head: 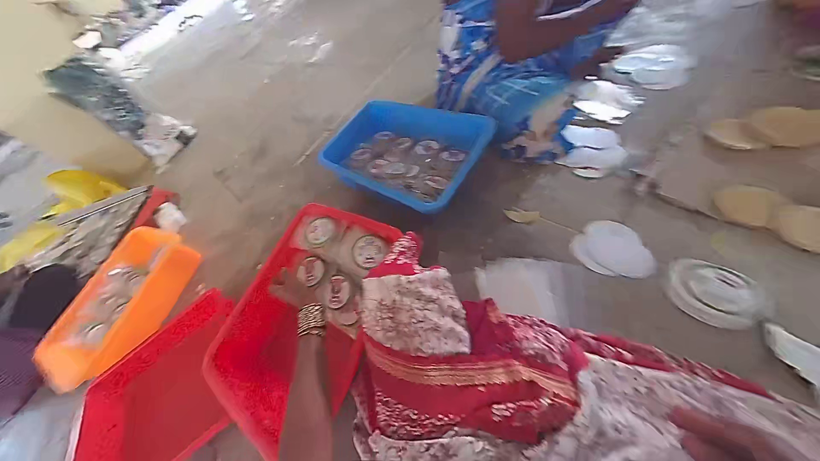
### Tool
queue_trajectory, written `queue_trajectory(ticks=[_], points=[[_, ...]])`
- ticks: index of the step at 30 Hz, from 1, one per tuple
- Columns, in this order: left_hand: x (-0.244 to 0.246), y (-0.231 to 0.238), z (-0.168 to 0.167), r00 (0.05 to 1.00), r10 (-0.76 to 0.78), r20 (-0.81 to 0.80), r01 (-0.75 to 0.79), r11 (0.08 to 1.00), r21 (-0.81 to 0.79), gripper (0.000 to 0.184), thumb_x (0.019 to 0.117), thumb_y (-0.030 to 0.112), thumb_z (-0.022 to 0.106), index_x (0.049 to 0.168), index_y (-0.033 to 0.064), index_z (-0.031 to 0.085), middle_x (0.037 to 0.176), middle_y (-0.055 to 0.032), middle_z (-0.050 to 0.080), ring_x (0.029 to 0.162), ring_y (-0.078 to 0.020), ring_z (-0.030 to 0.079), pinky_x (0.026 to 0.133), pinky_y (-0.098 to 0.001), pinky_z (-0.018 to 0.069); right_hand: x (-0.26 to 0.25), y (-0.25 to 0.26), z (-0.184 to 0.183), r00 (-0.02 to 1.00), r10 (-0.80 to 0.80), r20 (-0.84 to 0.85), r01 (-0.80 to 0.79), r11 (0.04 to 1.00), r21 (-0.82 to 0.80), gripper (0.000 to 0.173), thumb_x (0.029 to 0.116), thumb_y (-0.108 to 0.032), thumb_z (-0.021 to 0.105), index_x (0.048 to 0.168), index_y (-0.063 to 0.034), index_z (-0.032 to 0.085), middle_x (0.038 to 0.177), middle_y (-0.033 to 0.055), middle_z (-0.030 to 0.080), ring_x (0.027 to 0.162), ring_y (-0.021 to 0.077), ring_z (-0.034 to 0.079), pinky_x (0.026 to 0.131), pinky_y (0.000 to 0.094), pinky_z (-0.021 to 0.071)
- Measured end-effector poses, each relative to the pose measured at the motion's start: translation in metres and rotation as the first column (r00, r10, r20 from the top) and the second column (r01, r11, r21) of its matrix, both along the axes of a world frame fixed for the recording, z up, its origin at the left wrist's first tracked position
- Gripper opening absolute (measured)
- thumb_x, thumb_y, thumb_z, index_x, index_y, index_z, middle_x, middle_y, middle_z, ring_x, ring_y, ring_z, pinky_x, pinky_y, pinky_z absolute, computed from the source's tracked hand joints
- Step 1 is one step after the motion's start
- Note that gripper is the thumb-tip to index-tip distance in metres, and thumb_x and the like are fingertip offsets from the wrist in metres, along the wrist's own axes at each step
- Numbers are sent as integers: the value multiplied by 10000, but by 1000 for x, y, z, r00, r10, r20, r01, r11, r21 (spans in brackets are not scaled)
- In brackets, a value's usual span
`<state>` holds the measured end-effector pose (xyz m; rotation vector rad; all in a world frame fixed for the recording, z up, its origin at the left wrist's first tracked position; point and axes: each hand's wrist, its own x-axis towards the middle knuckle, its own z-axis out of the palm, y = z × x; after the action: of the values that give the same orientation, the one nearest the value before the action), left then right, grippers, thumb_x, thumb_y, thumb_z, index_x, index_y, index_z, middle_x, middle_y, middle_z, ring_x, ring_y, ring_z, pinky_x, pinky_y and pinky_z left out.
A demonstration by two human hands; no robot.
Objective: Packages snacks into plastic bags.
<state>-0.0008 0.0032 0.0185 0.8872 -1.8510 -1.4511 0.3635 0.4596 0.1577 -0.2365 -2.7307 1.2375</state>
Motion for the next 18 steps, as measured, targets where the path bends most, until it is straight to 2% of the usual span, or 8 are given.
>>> queue_trajectory(ticks=[2,5,8,10,12,15,16,18], points=[[13,3,5,998,-52,21,53,998,-16,553,1065,231,527,1473,-107,370,1469,-306,447,1351,-357,484,1125,-453,420,0,5,-4,997,-69,29,68,997,20,289,1020,-156,608,1146,88,697,1035,248,738,909,319,741,862,477,595],[23,-1,10,998,-68,8,68,996,-50,657,1037,232,551,1538,-92,275,1574,-309,311,1459,-376,353,1182,-464,347,-15,22,-38,981,-183,58,181,983,40,287,965,-280,625,1109,-55,731,986,87,760,853,212,750,746,432,631],[23,29,41,981,-74,-181,63,996,-64,650,1029,156,544,1549,-89,241,1611,-285,245,1505,-337,270,1218,-410,278,-57,41,-68,935,-160,317,171,985,-9,304,1012,-280,634,1193,-47,706,1060,146,739,971,297,721,879,537,565],[34,73,77,923,-214,-319,199,977,-80,620,1034,107,512,1549,-87,227,1600,-277,273,1469,-299,338,1191,-369,323,-93,40,-84,878,-160,451,178,984,3,360,1030,-306,612,1246,-26,676,1139,214,710,1093,379,672,984,604,474],[48,122,106,821,-407,-401,394,912,-118,569,1029,101,476,1534,-57,267,1524,-223,383,1340,-214,467,1085,-332,434,-128,29,-111,855,-193,482,218,976,4,425,1020,-347,618,1282,-13,655,1225,237,681,1181,401,633,1048,603,436],[74,195,125,623,-655,-427,674,727,-133,522,1033,113,473,1497,-76,324,1494,-171,443,1270,-147,528,1039,-323,482,-170,6,-143,824,-200,529,180,980,89,708,932,-472,715,1432,-9,524,1418,234,552,1331,393,527,1084,566,440],[81,218,123,559,-710,-428,741,659,-126,494,1023,122,479,1453,-97,369,1496,-162,454,1277,-138,531,1039,-320,483,-180,-2,-149,812,-226,538,176,974,144,767,884,-443,768,1446,6,503,1449,245,507,1365,407,478,1082,578,430],[96,259,112,468,-771,-433,847,530,-29,417,1028,102,486,1386,-110,455,1450,-154,515,1267,-153,553,1036,-347,495,-189,-12,-155,799,-275,534,201,960,194,647,895,-292,763,1405,28,526,1433,266,516,1355,426,485,1065,596,428]])
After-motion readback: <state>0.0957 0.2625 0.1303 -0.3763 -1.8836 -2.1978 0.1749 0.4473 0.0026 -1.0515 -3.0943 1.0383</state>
